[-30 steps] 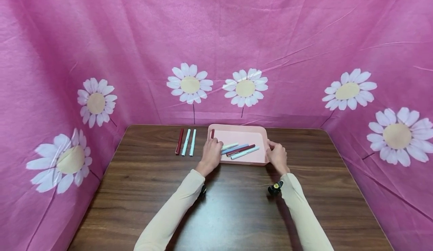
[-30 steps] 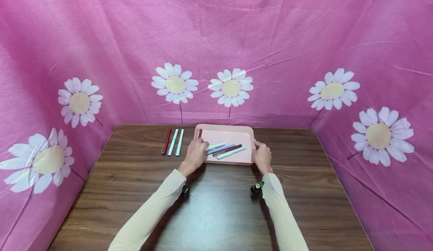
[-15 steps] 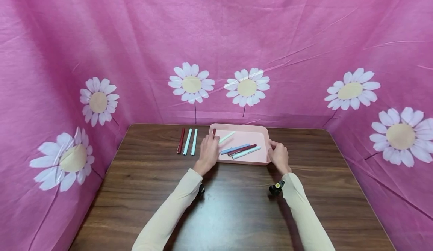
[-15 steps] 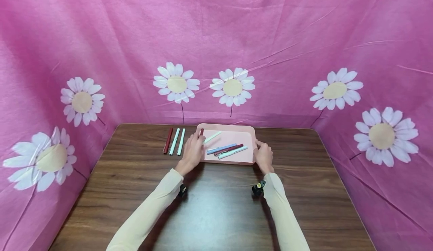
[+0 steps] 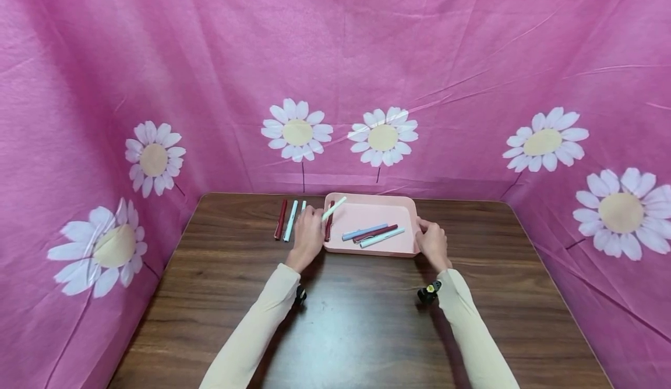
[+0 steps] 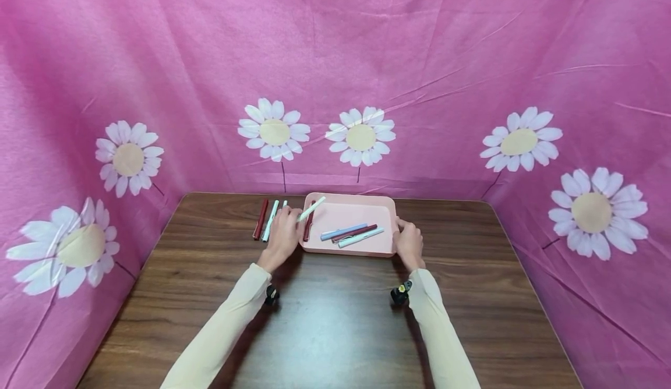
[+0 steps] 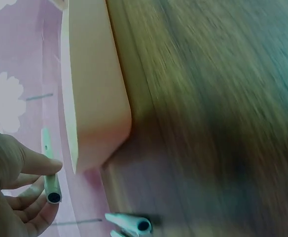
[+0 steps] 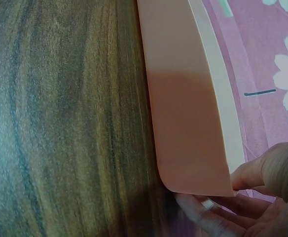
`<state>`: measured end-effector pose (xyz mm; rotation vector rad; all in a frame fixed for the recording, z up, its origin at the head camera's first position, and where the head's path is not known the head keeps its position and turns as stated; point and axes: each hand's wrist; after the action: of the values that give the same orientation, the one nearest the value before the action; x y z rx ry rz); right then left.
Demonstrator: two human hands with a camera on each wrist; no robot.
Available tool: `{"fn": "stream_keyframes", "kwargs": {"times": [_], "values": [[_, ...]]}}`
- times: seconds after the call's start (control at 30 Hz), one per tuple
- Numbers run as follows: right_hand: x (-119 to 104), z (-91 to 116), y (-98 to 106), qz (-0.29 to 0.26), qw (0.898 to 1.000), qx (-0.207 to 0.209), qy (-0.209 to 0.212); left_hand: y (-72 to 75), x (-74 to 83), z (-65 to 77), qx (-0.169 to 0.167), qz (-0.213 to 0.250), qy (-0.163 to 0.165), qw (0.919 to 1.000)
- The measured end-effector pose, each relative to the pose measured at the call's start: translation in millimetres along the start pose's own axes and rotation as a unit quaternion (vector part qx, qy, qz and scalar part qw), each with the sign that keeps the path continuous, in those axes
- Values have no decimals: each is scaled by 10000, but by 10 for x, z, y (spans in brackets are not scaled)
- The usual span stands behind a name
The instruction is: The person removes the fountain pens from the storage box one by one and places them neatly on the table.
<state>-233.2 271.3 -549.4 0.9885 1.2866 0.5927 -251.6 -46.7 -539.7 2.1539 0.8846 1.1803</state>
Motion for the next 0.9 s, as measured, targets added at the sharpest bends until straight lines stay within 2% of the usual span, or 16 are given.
{"fn": "stream_keyframes", "kwargs": {"times": [0.3,0.53,0.9], "values": [[2,-43,-26,-95,9998,-171,22,246,-308,80,408,142,324,9985],[-21,-88,-44,-10,9998,-104,151,429,-557,153,523,260,936,9939],[-61,-114,-87,17,9998,-75,183,651,-843,236,722,510,1345,9870]]}}
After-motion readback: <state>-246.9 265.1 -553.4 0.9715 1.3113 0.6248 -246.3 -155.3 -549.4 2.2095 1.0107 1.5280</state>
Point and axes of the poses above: each hand's wrist, its own z-axis away from the middle knuckle, its own y-axis out of the back of the hand, x = y × z, and after that the axes turned 12 degrees about z, right-handed
